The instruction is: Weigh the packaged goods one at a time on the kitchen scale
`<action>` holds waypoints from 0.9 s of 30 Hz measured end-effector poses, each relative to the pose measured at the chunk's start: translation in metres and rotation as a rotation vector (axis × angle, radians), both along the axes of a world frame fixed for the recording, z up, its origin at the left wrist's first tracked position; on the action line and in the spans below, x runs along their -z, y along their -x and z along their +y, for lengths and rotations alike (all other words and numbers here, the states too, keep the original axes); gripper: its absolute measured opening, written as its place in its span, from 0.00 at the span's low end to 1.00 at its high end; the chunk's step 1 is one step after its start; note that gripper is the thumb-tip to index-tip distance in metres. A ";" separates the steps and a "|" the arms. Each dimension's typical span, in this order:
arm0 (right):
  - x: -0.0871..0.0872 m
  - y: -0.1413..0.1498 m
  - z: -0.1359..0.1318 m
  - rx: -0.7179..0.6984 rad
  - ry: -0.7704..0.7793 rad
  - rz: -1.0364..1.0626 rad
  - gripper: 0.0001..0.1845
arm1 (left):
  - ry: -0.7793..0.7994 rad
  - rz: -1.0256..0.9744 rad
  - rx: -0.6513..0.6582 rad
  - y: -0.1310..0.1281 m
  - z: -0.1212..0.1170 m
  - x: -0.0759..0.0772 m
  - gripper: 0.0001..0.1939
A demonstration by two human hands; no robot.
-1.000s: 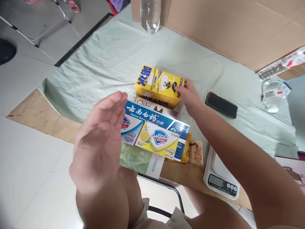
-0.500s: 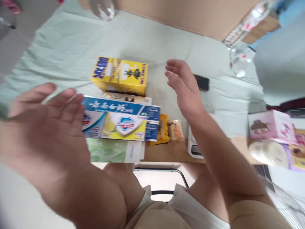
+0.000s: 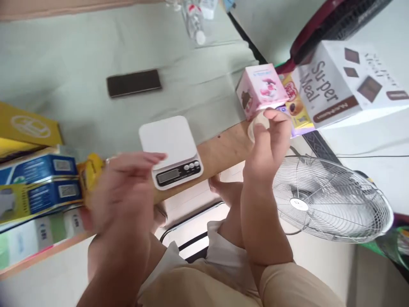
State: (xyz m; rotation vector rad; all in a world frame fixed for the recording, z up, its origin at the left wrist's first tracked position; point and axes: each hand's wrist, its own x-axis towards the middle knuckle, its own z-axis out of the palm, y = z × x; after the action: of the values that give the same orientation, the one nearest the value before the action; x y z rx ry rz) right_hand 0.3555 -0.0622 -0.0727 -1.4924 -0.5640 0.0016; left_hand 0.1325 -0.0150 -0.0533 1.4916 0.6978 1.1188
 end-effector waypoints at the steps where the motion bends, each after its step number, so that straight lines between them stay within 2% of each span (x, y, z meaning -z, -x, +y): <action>1: -0.003 -0.012 -0.007 0.058 0.023 0.042 0.08 | -0.043 0.082 0.067 -0.029 -0.005 0.000 0.07; 3: -0.007 -0.030 -0.020 0.099 0.071 0.162 0.08 | -0.078 0.274 0.169 -0.086 -0.014 0.000 0.13; 5: -0.010 -0.042 -0.029 0.068 0.076 0.259 0.09 | -0.078 0.422 0.262 -0.140 -0.018 0.004 0.22; 8: -0.011 -0.050 -0.035 0.028 0.038 0.387 0.10 | -0.105 0.546 0.329 -0.206 -0.012 0.022 0.34; 10: -0.012 -0.053 -0.037 0.024 0.011 0.491 0.10 | -0.112 0.590 0.357 -0.235 -0.003 0.040 0.40; 13: -0.011 -0.061 -0.043 -0.042 0.018 0.585 0.11 | -0.080 0.572 0.353 -0.255 0.006 0.065 0.43; 16: -0.013 -0.070 -0.053 -0.124 0.094 0.583 0.10 | -0.065 0.483 0.288 -0.255 0.004 0.070 0.43; 18: -0.019 -0.070 -0.056 -0.143 0.122 0.575 0.09 | -0.075 0.468 0.243 -0.244 -0.001 0.060 0.43; 20: -0.026 -0.063 -0.055 -0.136 0.101 0.581 0.08 | -0.081 0.496 0.194 -0.225 -0.004 0.043 0.44; 23: -0.033 -0.046 -0.045 -0.137 0.013 0.613 0.07 | -0.087 0.510 0.096 -0.180 -0.002 0.016 0.49; 25: -0.028 -0.032 -0.036 -0.238 0.025 0.617 0.07 | -0.094 0.503 0.028 -0.142 0.006 0.004 0.52; 27: -0.017 -0.017 -0.028 -0.420 0.104 0.557 0.10 | -0.112 0.512 -0.053 -0.102 0.018 -0.001 0.54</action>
State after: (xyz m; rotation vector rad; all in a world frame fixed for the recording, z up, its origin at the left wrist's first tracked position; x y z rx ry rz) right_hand 0.3730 -0.0898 -0.0554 -1.3680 -0.4129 0.7593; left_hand 0.2350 0.0032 -0.0518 1.8902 1.0408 0.8247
